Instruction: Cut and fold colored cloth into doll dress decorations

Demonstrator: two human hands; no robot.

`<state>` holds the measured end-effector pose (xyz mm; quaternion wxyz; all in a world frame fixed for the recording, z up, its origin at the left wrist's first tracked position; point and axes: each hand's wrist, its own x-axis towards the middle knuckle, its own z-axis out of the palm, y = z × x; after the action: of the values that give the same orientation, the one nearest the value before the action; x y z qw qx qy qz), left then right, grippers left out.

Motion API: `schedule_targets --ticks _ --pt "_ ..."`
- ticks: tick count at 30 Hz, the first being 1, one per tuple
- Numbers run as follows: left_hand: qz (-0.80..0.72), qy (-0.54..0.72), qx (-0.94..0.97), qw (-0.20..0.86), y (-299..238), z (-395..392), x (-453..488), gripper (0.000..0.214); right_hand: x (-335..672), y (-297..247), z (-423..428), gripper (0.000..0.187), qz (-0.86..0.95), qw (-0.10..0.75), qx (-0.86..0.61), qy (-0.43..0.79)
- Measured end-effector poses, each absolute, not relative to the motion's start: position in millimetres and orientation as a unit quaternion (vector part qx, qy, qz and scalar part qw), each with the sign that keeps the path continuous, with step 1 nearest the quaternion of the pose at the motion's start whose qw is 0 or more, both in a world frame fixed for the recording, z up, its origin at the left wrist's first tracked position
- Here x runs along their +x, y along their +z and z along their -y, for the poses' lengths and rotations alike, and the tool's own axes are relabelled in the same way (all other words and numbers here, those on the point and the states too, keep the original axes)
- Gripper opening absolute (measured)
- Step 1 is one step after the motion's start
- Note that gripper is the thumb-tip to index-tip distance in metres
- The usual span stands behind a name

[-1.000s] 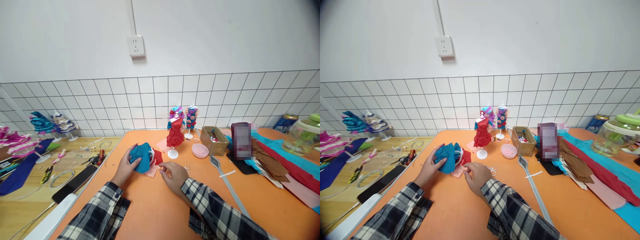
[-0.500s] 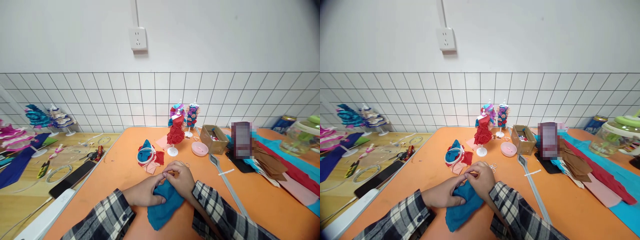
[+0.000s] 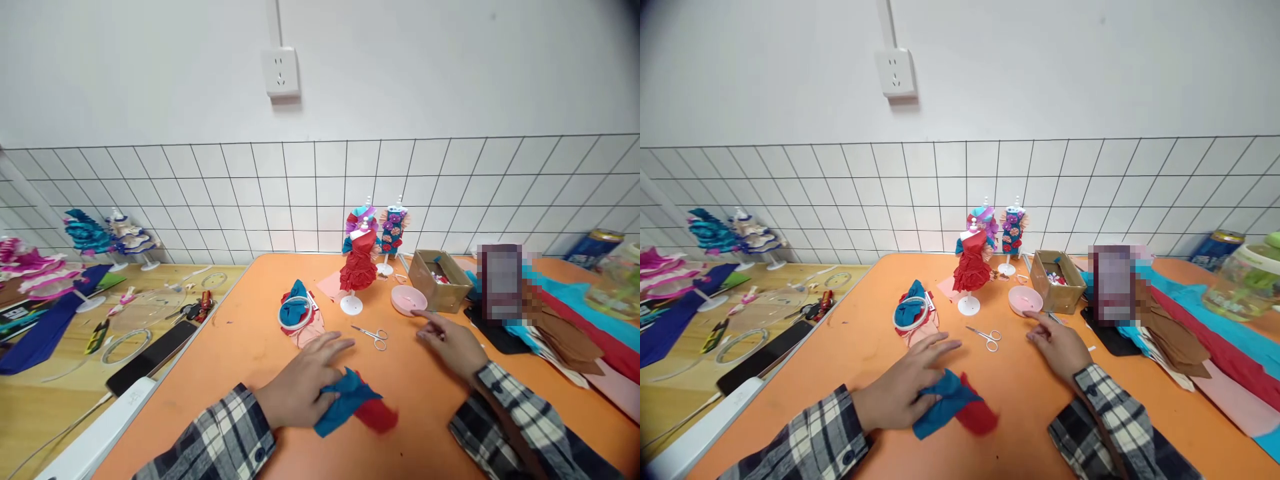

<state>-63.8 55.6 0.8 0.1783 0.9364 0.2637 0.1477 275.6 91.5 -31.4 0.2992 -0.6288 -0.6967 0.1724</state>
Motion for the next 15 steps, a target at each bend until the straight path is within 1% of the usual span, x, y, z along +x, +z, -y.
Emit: schedule_targets --ticks 2,3,5,7,9,12,15 --pt "-0.228 0.104 0.949 0.19 -3.6 -56.1 -58.8 0.044 289.8 -36.8 -90.6 0.029 0.708 0.244 -0.647 0.144" --pt "-0.22 0.085 0.95 0.202 -5.9 -56.3 -56.3 0.052 291.5 -38.4 -89.8 0.024 0.718 0.23 -0.644 0.129" --pt "-0.228 0.066 0.948 0.211 -8.3 -56.5 -52.1 0.06 285.4 -39.7 -89.7 0.021 0.74 0.227 -0.626 0.095" --pt "-0.231 0.073 0.951 0.191 -7.3 -55.7 -48.6 0.057 270.0 -38.5 -93.5 0.02 0.745 0.248 -0.616 0.07" --pt "-0.209 0.091 0.959 0.166 -4.3 -53.6 -45.0 0.049 249.6 -35.3 -102.0 0.019 0.74 0.268 -0.614 0.063" --pt "-0.14 0.107 0.973 0.152 -2.7 -48.8 -39.3 0.031 218.1 -29.1 -120.7 0.017 0.765 0.248 -0.592 0.05" --pt "-0.082 0.09 0.975 0.185 -7.3 -44.9 -35.5 0.027 193.3 -25.2 -137.4 0.018 0.784 0.228 -0.575 0.049"
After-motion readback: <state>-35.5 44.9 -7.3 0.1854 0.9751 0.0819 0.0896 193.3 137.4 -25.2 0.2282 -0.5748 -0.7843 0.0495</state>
